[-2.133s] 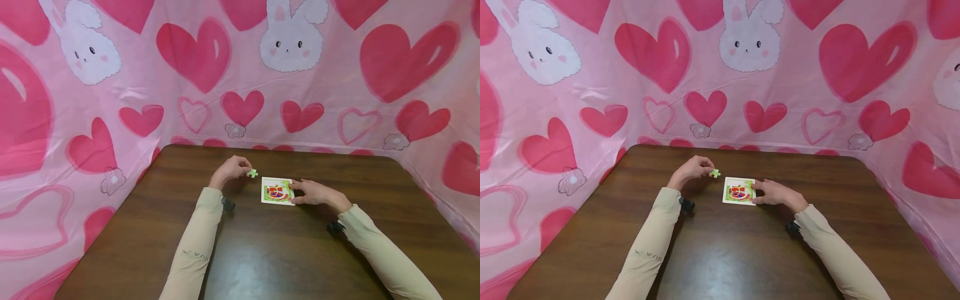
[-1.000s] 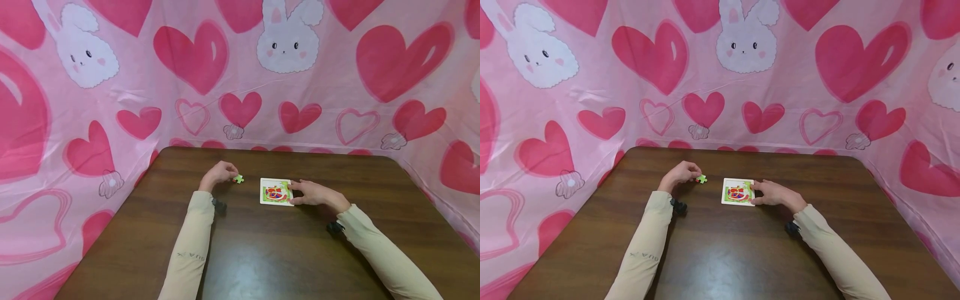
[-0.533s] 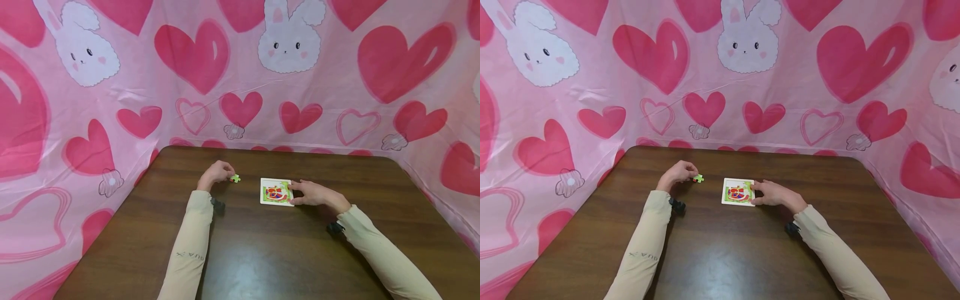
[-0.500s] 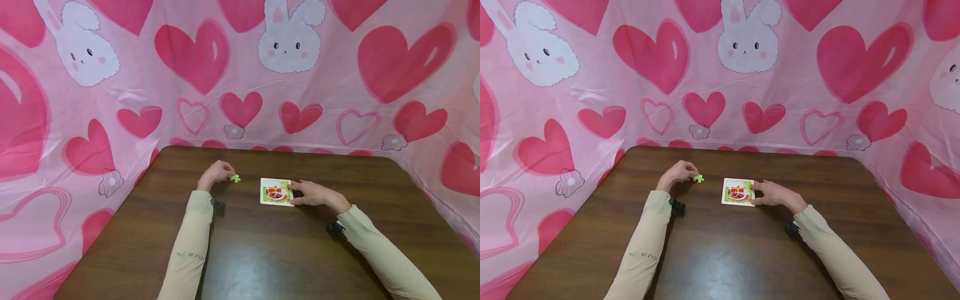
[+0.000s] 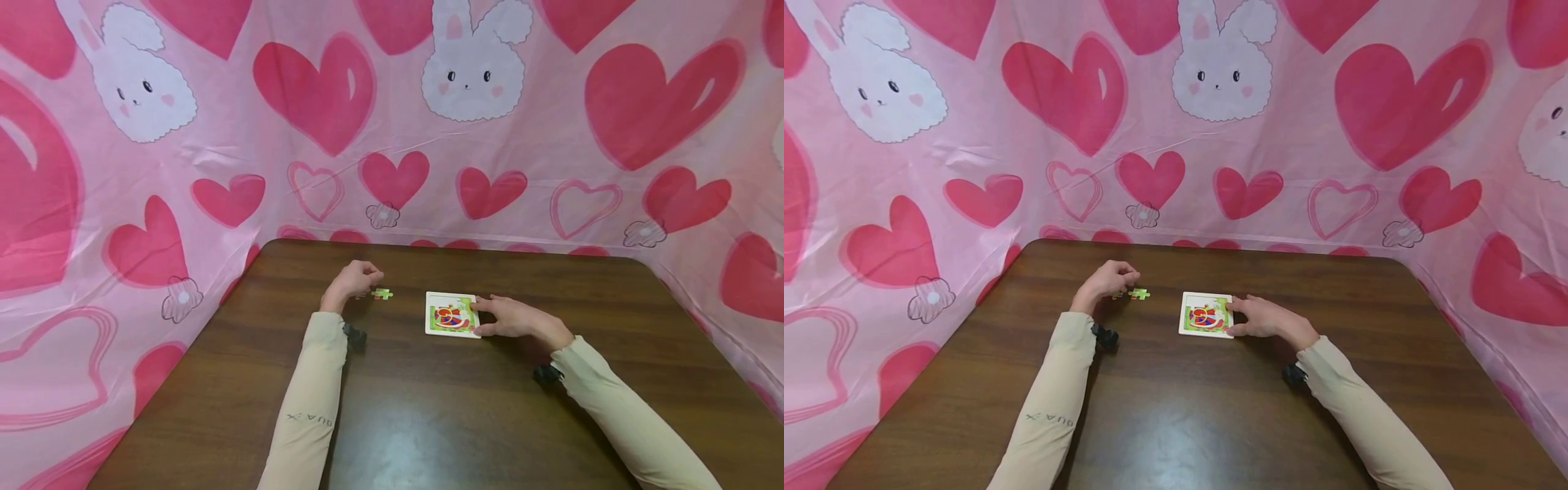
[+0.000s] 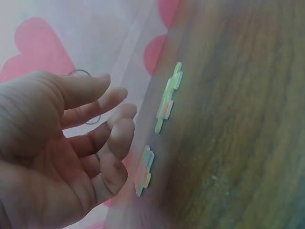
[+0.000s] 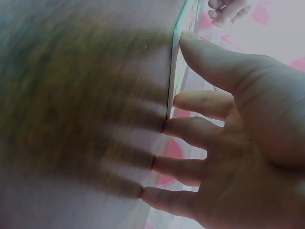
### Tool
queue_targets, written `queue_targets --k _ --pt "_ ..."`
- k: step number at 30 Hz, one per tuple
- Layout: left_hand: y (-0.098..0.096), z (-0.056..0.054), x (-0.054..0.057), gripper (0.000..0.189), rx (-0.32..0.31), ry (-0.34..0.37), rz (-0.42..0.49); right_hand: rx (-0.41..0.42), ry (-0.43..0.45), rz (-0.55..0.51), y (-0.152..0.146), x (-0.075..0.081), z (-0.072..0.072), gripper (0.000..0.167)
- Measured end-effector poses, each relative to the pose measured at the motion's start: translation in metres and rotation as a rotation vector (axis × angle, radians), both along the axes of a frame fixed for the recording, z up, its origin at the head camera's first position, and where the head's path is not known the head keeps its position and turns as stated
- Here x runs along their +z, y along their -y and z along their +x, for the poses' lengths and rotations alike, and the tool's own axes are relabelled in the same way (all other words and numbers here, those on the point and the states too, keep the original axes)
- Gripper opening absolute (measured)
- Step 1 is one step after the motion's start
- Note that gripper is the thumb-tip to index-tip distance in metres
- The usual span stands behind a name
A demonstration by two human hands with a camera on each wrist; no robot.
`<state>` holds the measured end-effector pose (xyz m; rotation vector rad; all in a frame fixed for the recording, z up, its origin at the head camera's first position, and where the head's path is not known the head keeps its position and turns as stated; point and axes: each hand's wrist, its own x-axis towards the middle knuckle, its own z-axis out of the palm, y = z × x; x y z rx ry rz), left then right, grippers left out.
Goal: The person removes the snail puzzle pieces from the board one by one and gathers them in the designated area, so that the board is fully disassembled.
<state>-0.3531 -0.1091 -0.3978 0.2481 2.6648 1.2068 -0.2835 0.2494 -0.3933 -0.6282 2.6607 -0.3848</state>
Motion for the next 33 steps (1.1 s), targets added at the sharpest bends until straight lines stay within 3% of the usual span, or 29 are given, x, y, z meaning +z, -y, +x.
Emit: queue_targets --k 13,25,33 --pt "-0.022 0.005 0.007 0.029 -0.054 -0.072 -0.025 -0.016 -0.007 0.004 0.000 -0.003 0.000 0.071" --pt "-0.051 0.009 0.009 0.022 -0.071 -0.031 -0.014 0.014 -0.034 0.002 0.001 0.000 0.002 0.068" --pt "-0.075 0.014 0.009 0.023 -0.147 -0.053 -0.028 0.016 -0.035 0.004 0.002 0.000 0.001 0.069"
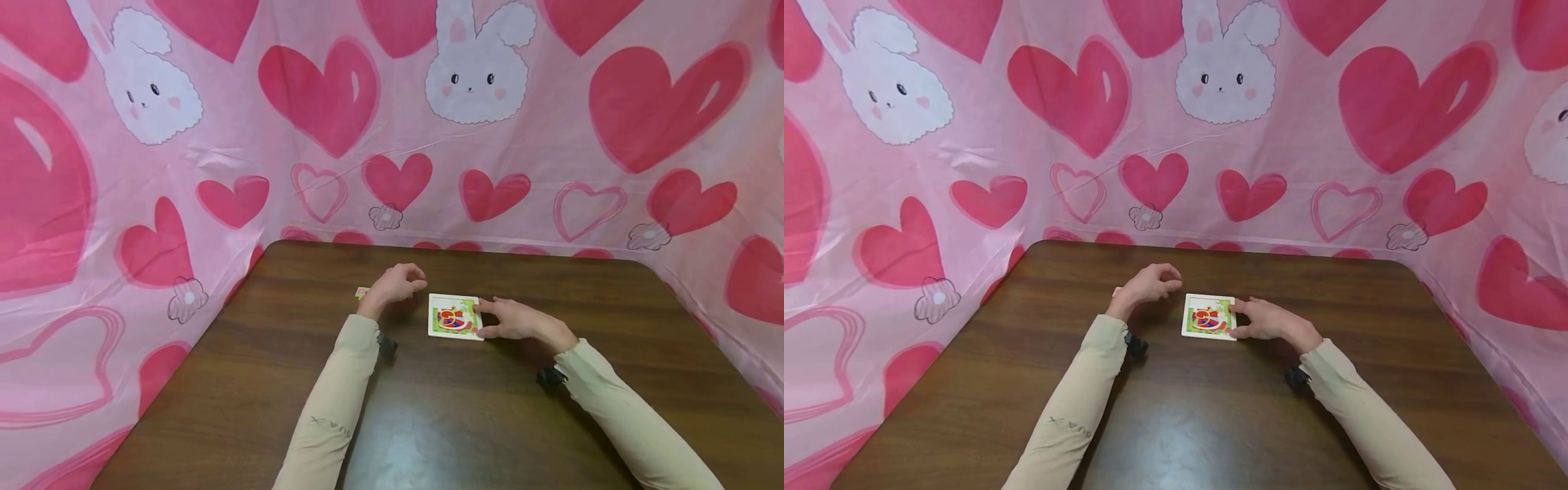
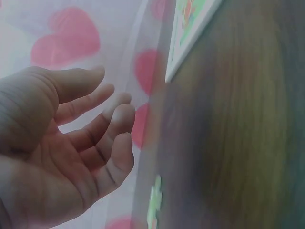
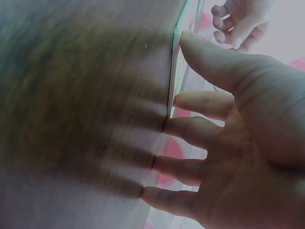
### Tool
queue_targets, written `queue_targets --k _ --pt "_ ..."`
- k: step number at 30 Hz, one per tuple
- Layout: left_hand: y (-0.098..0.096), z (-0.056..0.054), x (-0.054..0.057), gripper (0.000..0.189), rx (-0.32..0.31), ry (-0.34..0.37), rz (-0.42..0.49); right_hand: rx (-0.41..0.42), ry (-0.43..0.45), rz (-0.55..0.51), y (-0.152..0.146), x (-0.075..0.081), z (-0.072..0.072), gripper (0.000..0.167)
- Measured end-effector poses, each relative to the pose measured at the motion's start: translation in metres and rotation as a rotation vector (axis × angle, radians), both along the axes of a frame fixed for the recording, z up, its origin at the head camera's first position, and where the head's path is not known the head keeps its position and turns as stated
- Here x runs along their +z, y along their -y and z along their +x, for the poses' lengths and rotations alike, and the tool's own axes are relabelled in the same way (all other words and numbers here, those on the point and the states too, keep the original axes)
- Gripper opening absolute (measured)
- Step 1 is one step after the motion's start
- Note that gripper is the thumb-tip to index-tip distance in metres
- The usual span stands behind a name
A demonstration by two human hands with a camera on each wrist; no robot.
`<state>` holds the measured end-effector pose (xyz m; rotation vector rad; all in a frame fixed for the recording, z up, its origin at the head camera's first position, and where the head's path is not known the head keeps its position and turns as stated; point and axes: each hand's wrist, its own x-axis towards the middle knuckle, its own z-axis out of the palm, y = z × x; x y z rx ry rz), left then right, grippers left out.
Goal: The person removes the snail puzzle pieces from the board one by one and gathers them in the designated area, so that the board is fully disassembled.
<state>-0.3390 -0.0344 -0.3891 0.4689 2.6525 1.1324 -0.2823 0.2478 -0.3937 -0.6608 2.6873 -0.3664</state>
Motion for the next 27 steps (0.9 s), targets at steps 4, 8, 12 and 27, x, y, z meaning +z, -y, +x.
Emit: queue_targets --k 4,8,12,27 --pt "-0.012 0.004 0.002 0.025 -0.019 0.011 0.002 0.007 -0.006 0.006 0.000 0.001 -0.001 0.069" --pt "-0.025 0.008 0.002 0.030 -0.055 0.007 -0.042 -0.001 0.004 -0.001 0.000 0.001 -0.002 0.069" --pt "-0.037 0.012 0.003 0.035 -0.109 -0.008 -0.078 -0.018 0.020 -0.006 -0.001 0.000 -0.001 0.072" --pt "-0.066 0.015 0.006 0.035 -0.137 0.050 -0.147 0.006 0.009 -0.015 -0.002 0.000 -0.003 0.071"
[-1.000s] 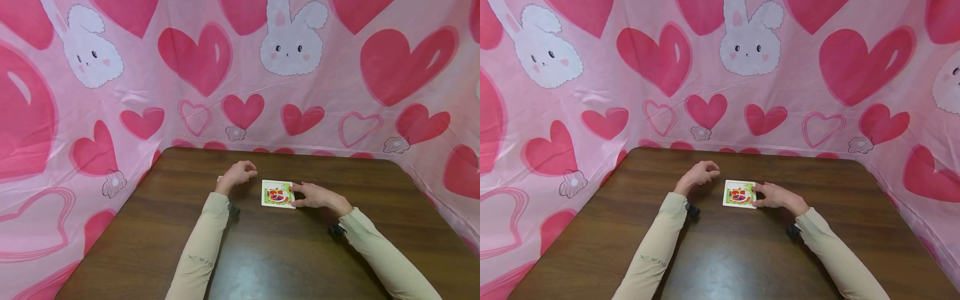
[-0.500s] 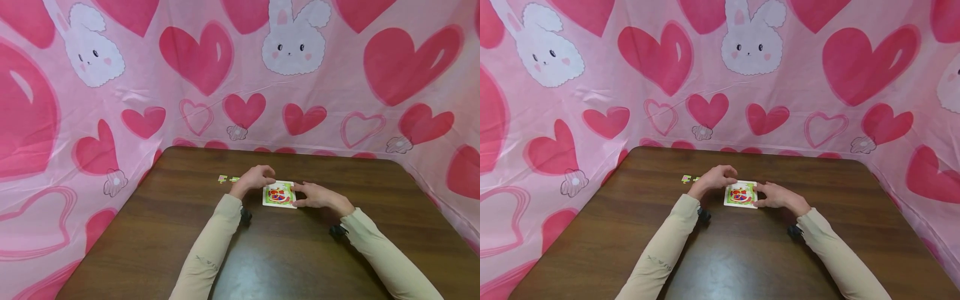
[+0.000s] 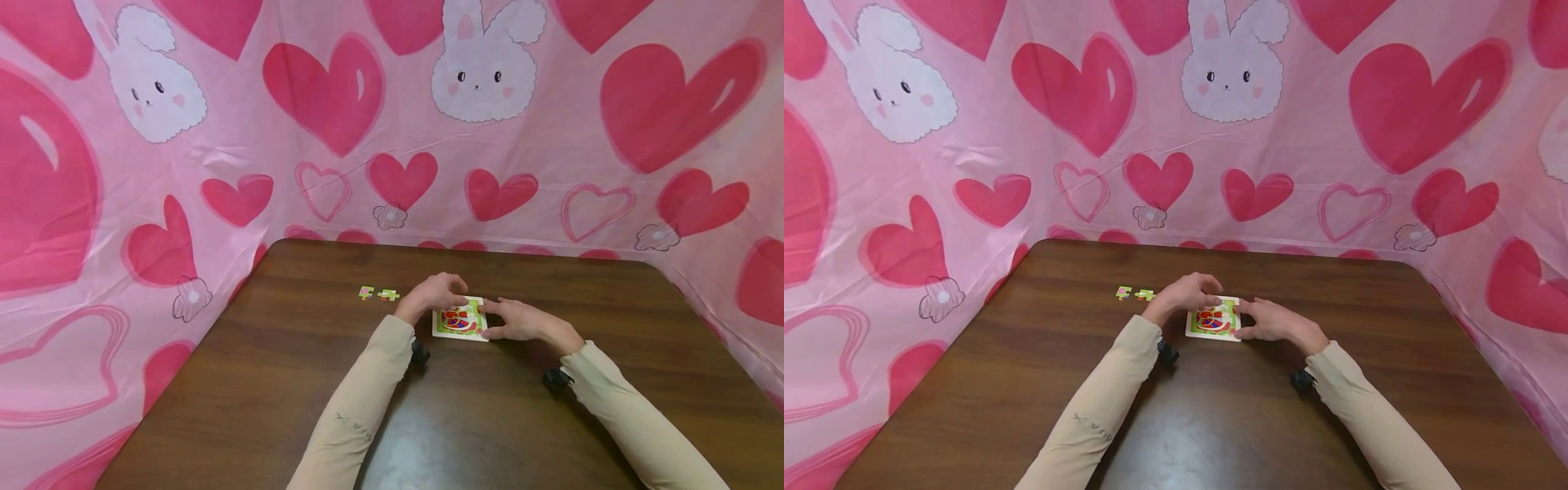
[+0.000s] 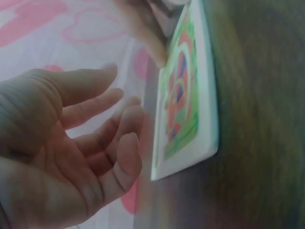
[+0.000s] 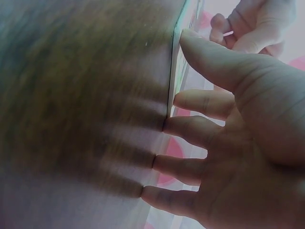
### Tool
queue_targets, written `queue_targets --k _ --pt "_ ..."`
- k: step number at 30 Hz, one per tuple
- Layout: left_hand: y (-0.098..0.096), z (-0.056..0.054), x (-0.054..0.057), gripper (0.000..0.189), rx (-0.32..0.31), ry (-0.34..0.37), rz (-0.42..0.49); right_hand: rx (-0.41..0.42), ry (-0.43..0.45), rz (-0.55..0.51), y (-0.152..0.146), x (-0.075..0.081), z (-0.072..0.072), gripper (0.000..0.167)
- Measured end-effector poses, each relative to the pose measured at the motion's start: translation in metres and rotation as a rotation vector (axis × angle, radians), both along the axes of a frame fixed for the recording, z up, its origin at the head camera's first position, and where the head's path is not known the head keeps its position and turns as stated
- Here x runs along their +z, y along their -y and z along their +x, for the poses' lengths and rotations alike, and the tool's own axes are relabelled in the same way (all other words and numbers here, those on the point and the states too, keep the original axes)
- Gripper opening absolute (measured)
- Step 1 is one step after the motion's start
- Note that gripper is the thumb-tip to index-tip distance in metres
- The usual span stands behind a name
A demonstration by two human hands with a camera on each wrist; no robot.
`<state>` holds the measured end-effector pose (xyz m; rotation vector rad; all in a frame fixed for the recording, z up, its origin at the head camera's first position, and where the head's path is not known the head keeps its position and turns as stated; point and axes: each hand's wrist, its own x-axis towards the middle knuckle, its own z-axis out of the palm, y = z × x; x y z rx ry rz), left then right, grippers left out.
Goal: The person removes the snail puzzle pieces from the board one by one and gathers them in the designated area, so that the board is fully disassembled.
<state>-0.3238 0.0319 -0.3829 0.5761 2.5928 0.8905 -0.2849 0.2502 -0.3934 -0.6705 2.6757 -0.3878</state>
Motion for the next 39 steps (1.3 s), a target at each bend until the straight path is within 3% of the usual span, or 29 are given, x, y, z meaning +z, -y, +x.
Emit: queue_targets --k 7,12,17,24,34,39 --pt "-0.010 -0.002 -0.007 0.030 0.009 0.042 -0.067 0.008 -0.001 -0.003 0.003 -0.003 -0.001 0.074" --pt "-0.014 -0.003 -0.011 0.027 -0.027 0.016 -0.105 0.008 0.004 -0.008 0.002 -0.006 -0.002 0.072" --pt "-0.018 -0.003 -0.014 0.028 -0.015 0.008 -0.109 0.012 0.002 -0.007 0.002 -0.007 -0.003 0.072" --pt "-0.025 -0.001 -0.011 0.031 -0.033 -0.041 -0.161 0.028 -0.022 -0.009 -0.001 -0.005 -0.004 0.069" --pt "-0.027 0.002 -0.012 0.033 0.012 -0.041 -0.182 0.032 -0.024 -0.012 -0.001 -0.004 -0.002 0.069" --pt "-0.030 0.001 -0.013 0.030 0.026 -0.073 -0.168 0.031 -0.026 -0.009 -0.001 -0.003 -0.003 0.070"
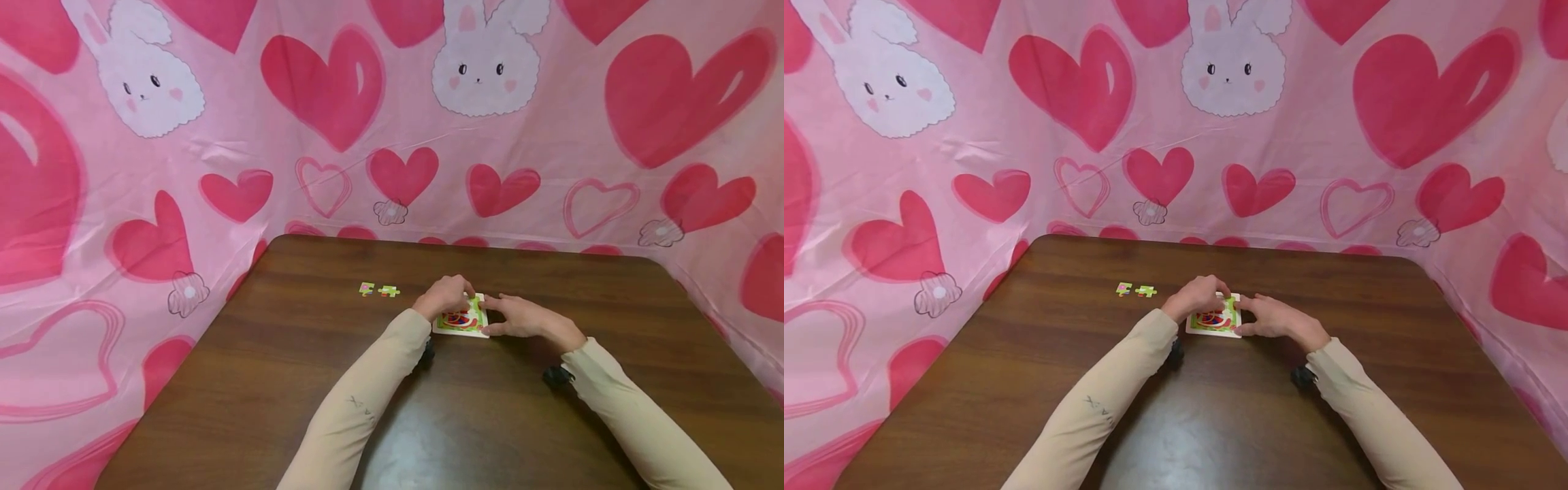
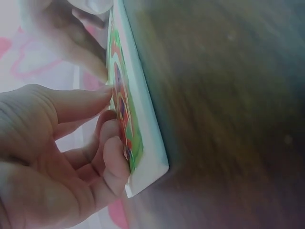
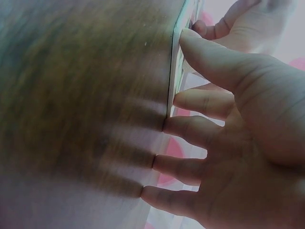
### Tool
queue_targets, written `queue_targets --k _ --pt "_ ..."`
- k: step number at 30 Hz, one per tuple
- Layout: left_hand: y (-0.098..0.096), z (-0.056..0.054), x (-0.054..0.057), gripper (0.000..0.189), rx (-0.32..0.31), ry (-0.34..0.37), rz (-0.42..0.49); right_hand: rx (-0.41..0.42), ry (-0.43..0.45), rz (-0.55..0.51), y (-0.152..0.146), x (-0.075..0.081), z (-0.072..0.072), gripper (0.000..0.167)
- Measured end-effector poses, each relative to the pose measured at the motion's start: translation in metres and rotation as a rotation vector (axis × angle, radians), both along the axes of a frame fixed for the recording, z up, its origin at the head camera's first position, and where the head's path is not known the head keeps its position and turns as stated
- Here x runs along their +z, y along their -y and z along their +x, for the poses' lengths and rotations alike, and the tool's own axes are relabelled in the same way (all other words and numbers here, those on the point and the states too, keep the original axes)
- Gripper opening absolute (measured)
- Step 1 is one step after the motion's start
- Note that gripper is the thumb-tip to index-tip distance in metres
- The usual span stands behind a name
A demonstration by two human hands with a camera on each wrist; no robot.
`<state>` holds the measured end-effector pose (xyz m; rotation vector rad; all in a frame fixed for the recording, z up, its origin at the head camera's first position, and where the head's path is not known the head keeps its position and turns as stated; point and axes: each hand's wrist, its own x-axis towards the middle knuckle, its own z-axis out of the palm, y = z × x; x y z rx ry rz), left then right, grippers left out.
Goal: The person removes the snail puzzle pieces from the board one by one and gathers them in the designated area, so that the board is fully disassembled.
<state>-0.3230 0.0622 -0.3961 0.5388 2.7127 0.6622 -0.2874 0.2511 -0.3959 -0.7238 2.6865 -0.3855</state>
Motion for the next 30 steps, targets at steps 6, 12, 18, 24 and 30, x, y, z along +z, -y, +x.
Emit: queue_targets --k 6,12,18,24,30 --pt "-0.005 -0.003 0.000 0.027 0.002 -0.017 -0.032 0.014 -0.010 -0.007 0.000 0.001 0.000 0.069" --pt "-0.010 -0.003 0.001 0.029 0.010 -0.010 -0.079 0.023 -0.051 -0.001 0.000 0.001 0.001 0.073" --pt "-0.011 -0.001 0.004 0.028 -0.006 -0.025 -0.111 0.020 -0.056 0.005 -0.001 0.000 0.001 0.075" --pt "-0.011 0.000 0.006 0.027 -0.017 -0.010 -0.130 0.001 -0.028 0.003 -0.002 0.000 0.001 0.074" --pt "-0.013 0.002 0.010 0.026 -0.058 -0.019 -0.174 -0.011 -0.009 0.006 0.000 0.002 0.001 0.076"
